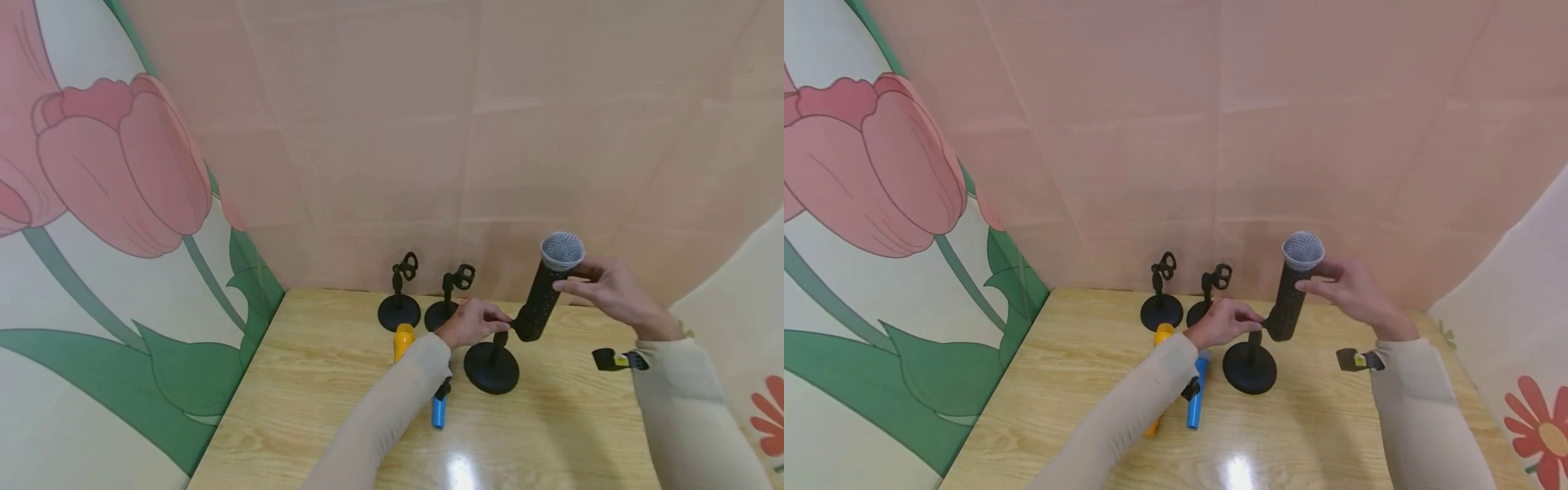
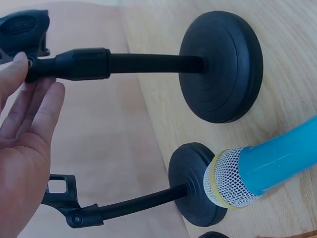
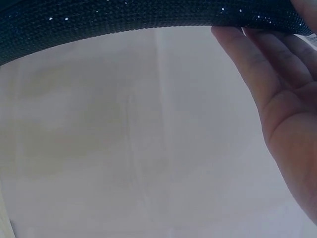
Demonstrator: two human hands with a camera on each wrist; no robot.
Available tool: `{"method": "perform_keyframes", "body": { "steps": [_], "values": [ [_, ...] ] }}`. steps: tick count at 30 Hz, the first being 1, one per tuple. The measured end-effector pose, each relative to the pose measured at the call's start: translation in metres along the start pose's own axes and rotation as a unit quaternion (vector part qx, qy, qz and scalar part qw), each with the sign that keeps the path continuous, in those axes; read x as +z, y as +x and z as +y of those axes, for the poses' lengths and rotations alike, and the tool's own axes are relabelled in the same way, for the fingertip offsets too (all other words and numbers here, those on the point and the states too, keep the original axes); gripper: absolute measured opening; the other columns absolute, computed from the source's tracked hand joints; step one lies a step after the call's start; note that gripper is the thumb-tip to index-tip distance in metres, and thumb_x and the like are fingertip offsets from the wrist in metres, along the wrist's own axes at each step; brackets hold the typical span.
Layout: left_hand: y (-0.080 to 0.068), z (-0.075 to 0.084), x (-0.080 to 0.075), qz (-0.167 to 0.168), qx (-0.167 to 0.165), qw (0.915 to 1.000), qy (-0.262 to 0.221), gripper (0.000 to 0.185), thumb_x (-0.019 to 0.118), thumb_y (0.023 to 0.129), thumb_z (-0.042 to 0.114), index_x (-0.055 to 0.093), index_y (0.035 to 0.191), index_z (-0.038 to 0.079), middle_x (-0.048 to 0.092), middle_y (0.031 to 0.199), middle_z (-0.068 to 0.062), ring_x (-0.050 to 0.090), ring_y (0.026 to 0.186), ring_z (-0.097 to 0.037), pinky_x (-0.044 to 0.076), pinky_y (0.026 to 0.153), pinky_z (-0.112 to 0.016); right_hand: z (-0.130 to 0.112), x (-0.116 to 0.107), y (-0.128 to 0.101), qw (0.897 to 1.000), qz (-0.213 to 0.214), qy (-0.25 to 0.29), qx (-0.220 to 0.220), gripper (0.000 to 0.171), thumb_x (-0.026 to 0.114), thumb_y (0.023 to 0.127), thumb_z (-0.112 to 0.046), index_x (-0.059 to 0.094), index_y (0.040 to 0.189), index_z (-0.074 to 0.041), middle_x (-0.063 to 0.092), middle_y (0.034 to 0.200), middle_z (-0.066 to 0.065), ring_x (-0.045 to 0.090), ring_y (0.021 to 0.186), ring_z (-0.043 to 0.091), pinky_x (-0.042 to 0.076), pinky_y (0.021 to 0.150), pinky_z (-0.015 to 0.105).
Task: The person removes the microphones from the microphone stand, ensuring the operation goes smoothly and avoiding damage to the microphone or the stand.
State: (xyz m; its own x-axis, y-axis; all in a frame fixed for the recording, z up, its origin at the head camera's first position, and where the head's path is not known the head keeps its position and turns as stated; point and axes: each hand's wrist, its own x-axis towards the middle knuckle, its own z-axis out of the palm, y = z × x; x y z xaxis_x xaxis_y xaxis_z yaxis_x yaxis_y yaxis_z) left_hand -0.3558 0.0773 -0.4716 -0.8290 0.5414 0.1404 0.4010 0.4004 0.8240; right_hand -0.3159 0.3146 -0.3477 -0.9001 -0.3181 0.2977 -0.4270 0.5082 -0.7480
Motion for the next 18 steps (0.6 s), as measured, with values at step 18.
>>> {"method": "perform_keyframes", "body": {
  "steps": [18],
  "values": [
    [-0.001,-0.002,0.001,0.001,0.007,1.0000,0.002,0.012,0.073,0.092,0.016,0.080,0.102,0.013,0.073,0.095,0.010,0.060,0.079,0.005,0.051,0.070,-0.012,-0.004,-0.012,0.003,0.999,0.009,-0.031,-0.001,0.039,0.073,0.091,-0.006,0.061,0.123,0.013,0.061,0.104,-0.030,0.060,0.093,-0.010,0.050,0.072,0.011]
  ]
}}
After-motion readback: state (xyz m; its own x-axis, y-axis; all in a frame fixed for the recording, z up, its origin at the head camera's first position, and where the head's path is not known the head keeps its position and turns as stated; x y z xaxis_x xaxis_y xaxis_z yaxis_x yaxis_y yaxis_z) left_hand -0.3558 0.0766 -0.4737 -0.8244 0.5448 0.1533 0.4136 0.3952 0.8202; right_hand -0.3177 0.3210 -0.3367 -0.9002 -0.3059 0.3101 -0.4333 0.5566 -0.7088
